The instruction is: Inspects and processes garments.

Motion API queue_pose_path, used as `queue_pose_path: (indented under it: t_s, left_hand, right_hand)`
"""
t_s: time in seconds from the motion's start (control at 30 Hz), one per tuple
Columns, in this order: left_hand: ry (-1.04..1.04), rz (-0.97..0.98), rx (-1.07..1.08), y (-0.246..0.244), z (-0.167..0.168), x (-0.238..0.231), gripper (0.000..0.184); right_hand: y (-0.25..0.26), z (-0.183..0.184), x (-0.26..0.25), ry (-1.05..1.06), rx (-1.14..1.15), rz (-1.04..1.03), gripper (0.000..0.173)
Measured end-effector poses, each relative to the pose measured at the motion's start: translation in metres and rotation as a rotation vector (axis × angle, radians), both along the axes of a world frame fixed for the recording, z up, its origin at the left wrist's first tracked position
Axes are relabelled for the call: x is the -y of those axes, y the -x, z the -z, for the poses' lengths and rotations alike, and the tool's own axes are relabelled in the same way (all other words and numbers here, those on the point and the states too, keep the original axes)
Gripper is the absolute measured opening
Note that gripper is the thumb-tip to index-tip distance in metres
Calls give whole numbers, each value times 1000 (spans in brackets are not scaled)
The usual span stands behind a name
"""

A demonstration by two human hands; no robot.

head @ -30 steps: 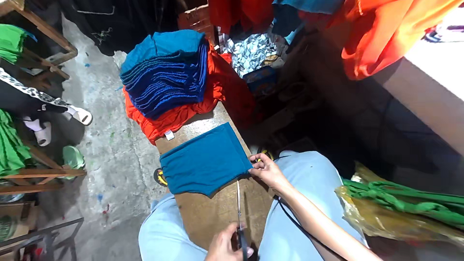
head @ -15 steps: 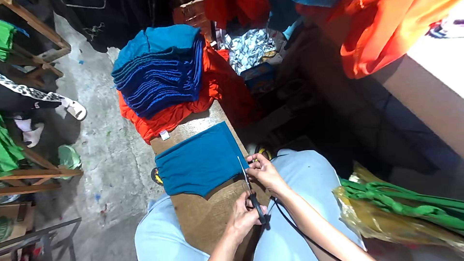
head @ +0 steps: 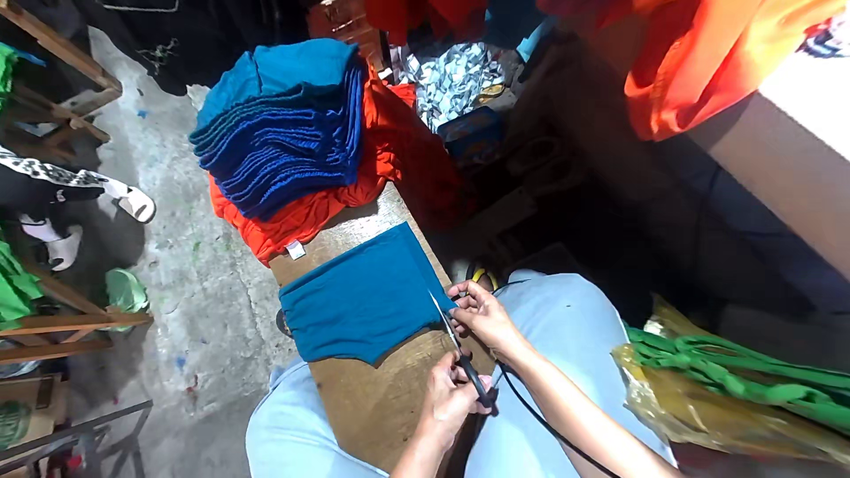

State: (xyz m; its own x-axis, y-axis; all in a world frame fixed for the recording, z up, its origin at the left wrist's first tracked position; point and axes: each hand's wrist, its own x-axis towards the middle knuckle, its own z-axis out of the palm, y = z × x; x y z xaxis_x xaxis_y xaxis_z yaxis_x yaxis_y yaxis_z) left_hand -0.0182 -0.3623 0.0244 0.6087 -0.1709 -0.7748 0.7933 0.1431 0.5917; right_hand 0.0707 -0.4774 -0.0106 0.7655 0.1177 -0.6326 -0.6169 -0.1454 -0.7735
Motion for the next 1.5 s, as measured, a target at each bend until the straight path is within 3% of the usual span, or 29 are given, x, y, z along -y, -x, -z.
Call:
queue_pose_path:
  t_s: [0.27, 1.5]
  left_hand:
    - [-17, -8, 21, -18, 7, -3, 45]
    - [50, -125, 78, -73, 12, -25, 37]
  right_hand:
    - [2, 4, 4, -66, 5, 23, 19]
    - [7, 8, 16, -49, 85, 88, 15]
